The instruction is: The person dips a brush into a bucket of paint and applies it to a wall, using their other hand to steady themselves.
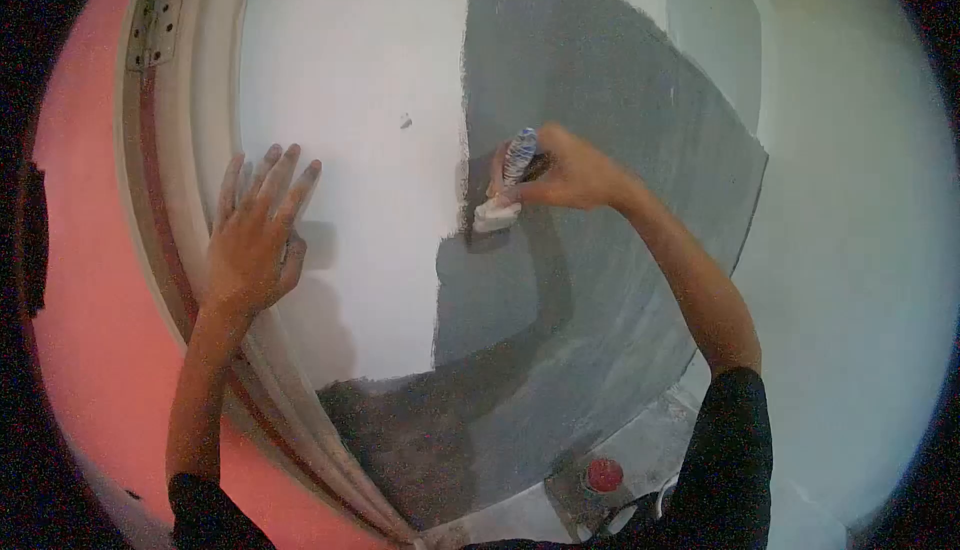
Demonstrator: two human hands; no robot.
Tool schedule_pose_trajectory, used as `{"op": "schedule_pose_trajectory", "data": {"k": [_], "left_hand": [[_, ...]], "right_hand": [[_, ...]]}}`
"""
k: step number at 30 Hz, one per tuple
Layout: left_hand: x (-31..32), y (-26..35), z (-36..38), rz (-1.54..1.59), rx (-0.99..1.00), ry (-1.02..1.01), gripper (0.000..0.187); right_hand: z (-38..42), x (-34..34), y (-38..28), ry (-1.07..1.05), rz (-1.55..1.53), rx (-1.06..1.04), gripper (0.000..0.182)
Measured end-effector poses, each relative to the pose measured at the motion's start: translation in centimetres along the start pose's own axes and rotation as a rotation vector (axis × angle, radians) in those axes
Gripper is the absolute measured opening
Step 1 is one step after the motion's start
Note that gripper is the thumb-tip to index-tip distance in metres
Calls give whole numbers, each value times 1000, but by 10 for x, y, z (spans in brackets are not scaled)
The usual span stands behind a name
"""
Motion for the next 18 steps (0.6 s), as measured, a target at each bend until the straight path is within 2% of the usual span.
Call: {"op": "schedule_pose_trajectory", "data": {"k": [2,5,7,9,11,13,14,17,18], "left_hand": [[2,1,0,5,-2,-16,76],[1,-1,0,7,-14,-29,76],[1,0,-1,7,-23,-47,75],[0,-2,1,34,-4,-9,79],[1,-2,0,65,2,15,80],[-2,0,-1,80,-1,32,80],[-4,0,-3,63,-5,31,79],[-7,5,-4,45,-20,36,75],[-8,6,-4,43,-19,41,74]], "right_hand": [[-19,-11,-15,-86,-158,-3,31],[-54,-55,-4,-38,-199,-122,30],[-75,-103,12,165,-78,-117,29],[-90,-149,6,277,57,-198,26],[-98,-196,-2,305,26,-209,15],[-76,-247,-15,624,85,-30,12],[-68,-269,-14,731,24,-201,12],[-26,-271,-27,1029,29,-144,14],[-11,-256,-39,1030,154,-182,12]]}}
Point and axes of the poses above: each hand's wrist, its own z-axis away from the middle knuckle, its own x-axis out of the palm, y = z × x, the point moved 10 cm from there along -z, towards the middle knuckle, and after that the axes turned 11 degrees about z, right-handed, at the moved point
